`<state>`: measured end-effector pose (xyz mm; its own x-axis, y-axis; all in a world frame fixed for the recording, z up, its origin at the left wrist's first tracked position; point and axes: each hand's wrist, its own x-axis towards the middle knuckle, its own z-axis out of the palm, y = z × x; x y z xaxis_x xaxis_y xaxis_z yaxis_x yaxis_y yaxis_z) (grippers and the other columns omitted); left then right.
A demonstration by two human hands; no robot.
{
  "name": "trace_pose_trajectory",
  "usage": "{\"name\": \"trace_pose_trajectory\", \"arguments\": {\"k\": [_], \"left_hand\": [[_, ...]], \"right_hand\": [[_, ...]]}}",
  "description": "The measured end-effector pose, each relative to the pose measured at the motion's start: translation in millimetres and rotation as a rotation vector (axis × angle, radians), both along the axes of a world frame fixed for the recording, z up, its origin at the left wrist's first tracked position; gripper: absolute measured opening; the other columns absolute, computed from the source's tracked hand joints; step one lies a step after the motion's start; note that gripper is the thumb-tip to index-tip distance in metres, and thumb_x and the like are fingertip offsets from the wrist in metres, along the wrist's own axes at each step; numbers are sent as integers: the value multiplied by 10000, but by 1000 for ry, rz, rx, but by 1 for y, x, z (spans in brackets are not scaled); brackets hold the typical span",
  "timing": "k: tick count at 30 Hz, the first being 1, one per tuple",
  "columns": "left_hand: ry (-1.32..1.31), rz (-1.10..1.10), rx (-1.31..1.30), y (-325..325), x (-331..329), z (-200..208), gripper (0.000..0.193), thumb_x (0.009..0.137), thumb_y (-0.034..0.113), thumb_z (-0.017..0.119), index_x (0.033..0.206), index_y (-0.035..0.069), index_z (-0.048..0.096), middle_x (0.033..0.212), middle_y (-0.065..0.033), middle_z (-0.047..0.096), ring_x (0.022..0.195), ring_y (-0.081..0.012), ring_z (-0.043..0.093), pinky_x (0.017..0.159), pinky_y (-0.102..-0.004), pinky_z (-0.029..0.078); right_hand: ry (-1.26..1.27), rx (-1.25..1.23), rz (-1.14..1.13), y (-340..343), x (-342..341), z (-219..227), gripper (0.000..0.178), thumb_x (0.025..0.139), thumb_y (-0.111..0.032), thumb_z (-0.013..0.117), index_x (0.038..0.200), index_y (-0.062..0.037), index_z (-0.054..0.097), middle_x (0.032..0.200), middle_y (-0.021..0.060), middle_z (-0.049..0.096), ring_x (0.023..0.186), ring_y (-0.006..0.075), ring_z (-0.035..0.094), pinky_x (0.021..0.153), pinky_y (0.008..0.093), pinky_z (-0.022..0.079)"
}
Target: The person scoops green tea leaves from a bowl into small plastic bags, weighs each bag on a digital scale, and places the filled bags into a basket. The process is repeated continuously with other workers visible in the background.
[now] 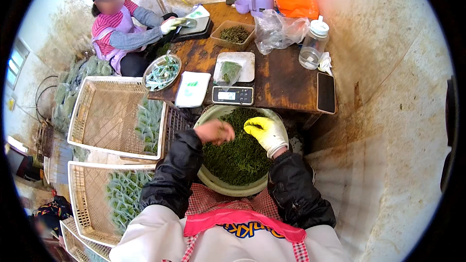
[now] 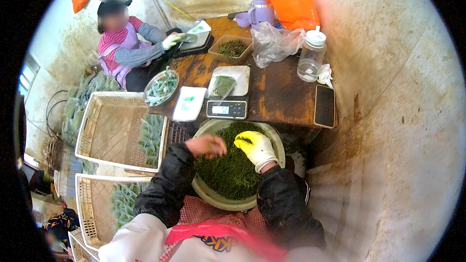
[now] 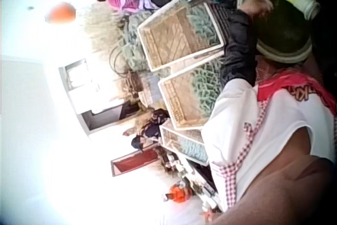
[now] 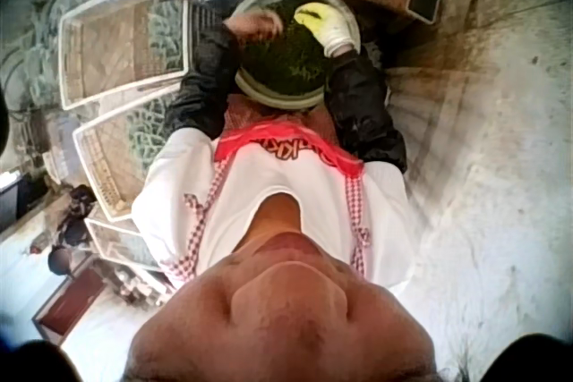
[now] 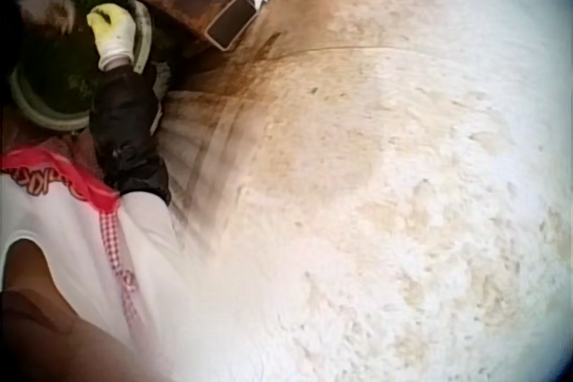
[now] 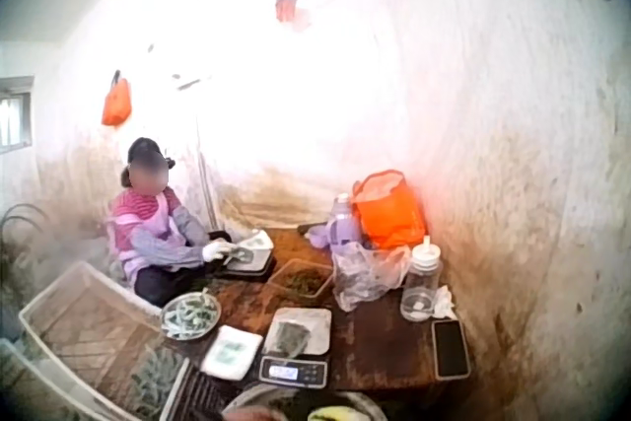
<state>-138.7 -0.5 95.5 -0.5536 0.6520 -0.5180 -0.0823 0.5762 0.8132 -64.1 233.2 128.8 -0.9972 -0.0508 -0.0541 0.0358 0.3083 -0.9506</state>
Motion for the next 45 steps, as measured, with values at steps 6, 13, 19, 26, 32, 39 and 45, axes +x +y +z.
{"name": "trace_pose_trajectory", "arguments": {"k": [6,13,19,26,32,39,45], "left_hand": [[621,-300,-777,19,30,-27,222,887,181,604,1065,66,673,979,-161,663,849,-374,638,749,-494,513],[628,426,248,45,68,16,452,837,72,713,1260,36,554,864,-34,607,772,-86,566,697,-239,496],[665,675,363,54,76,-1,328,816,49,714,1133,5,644,825,-64,614,736,-137,574,680,-275,486],[846,677,404,54,70,13,255,808,-18,687,1061,15,686,895,-58,605,744,-135,557,665,-255,460],[763,684,393,53,66,-3,379,815,9,689,1187,49,632,985,-33,592,798,-131,561,733,-249,476],[-121,840,737,46,71,11,407,937,172,609,1295,3,516,1075,-59,612,818,-134,597,706,-277,505],[75,844,588,45,77,13,196,906,92,624,1084,11,627,775,-16,629,597,-76,544,511,-212,439]], "right_hand": [[-17,-63,-8,-2,-2,-20,179,833,-109,705,985,-16,701,922,43,711,811,104,634,741,220,486],[-209,-480,21,-6,-5,-33,220,858,-80,682,1062,-2,655,946,42,679,827,111,610,738,244,490],[-387,-682,107,-14,-2,-39,245,906,-187,665,1097,-35,642,910,10,654,752,109,613,653,243,502],[-352,-1122,222,-12,0,-39,384,955,-348,572,1224,-74,582,1070,43,648,945,182,636,773,316,528],[-337,-976,117,-12,-2,-36,281,961,-200,566,1201,-56,597,1086,63,661,917,184,653,720,299,545],[-311,-1096,149,-7,-8,-36,256,971,-166,536,1184,-40,600,1083,75,666,892,180,659,738,299,542],[-268,-1024,87,-8,-8,-25,247,976,-188,539,1168,-47,604,1081,71,666,896,175,660,737,295,541]]}}
